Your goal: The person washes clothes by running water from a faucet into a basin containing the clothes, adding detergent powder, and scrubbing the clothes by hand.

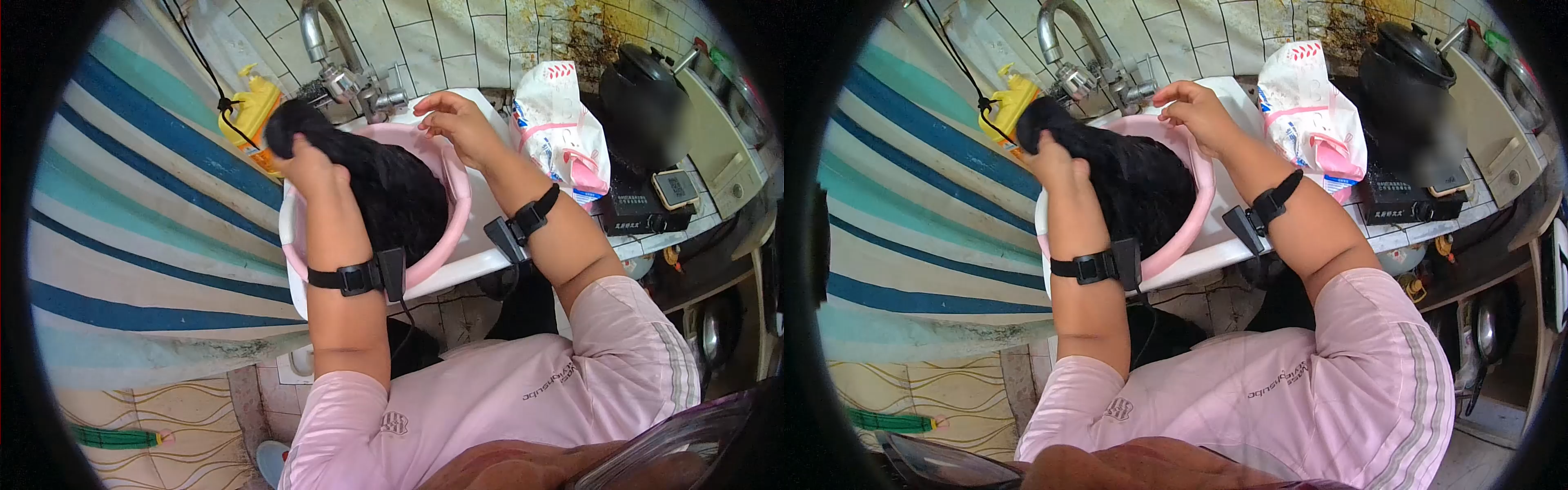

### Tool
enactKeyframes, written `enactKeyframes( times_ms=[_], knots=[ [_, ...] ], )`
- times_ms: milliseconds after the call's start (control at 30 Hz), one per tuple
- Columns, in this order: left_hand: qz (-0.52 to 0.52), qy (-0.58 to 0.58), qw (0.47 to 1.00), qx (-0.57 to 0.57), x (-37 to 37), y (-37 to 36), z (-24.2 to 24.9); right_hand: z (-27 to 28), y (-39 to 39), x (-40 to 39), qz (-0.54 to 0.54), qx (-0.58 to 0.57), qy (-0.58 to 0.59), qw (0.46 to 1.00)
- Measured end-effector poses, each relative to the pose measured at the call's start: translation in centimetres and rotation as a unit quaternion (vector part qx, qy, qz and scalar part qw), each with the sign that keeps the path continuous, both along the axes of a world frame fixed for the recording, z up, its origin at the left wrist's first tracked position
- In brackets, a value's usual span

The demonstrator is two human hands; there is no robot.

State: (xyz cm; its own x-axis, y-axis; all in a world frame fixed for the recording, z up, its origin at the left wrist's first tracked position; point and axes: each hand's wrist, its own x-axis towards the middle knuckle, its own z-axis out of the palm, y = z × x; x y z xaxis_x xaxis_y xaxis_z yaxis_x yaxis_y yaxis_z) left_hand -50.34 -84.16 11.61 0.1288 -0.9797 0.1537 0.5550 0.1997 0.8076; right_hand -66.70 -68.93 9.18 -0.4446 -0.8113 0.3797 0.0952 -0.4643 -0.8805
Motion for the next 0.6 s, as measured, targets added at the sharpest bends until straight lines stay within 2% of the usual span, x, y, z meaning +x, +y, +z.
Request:
enactKeyframes(
  times_ms=[33,67,100,167,233,267,300,367,433,467,500,567,600],
  knots=[
    [0.08,0.011,0.997,-0.015,0.7,0.6,0.9,-0.1,0.1,-0.1,0.012,0.031,0.007,0.999],
    [0.106,-0.007,0.994,-0.002,1.2,1.4,1.7,-0.2,-0.1,0.1,-0.011,0.044,0.004,0.999],
    [0.105,-0.009,0.994,-0.001,1.1,1.5,1.4,-0.2,-0.1,0.0,-0.012,0.045,0.001,0.999],
    [0.079,-0.057,0.99,-0.104,0.8,1.4,0.9,-0.1,-0.1,-0.2,0.005,0.095,0.002,0.995],
    [-0.04,-0.157,0.977,-0.139,0.2,1.4,0.3,-0.1,-0.1,-0.3,0.005,0.103,0.007,0.995],
    [-0.113,-0.257,0.95,-0.138,0.0,1.6,-0.3,-0.1,-0.1,-0.3,0.005,0.111,0.014,0.994],
    [-0.185,-0.353,0.907,-0.135,-0.2,2.1,-0.7,-0.2,-0.3,-0.4,0.006,0.112,0.014,0.994],
    [-0.371,-0.53,0.741,-0.182,-1.4,1.7,-3.2,-0.4,-0.5,-0.5,0.007,0.133,0.017,0.991],
    [-0.44,-0.625,0.612,-0.202,-1.5,4.5,-2.6,-0.3,-0.4,-0.2,0.008,0.118,0.029,0.993],
    [-0.481,-0.59,0.624,-0.178,-1.8,4.2,-3.4,-0.1,-0.3,0.0,0.008,0.101,0.041,0.994],
    [-0.479,-0.59,0.625,-0.178,-1.8,4.1,-3.5,-0.3,-0.4,0.1,0.009,0.1,0.042,0.994],
    [-0.496,-0.567,0.649,-0.104,-1.7,3.7,-3.4,-1.3,-0.8,0.3,0.025,0.075,0.177,0.981],
    [-0.495,-0.568,0.649,-0.105,-1.4,4.0,-3.1,-1.4,-1.1,0.4,0.046,0.078,0.128,0.988]
  ],
)
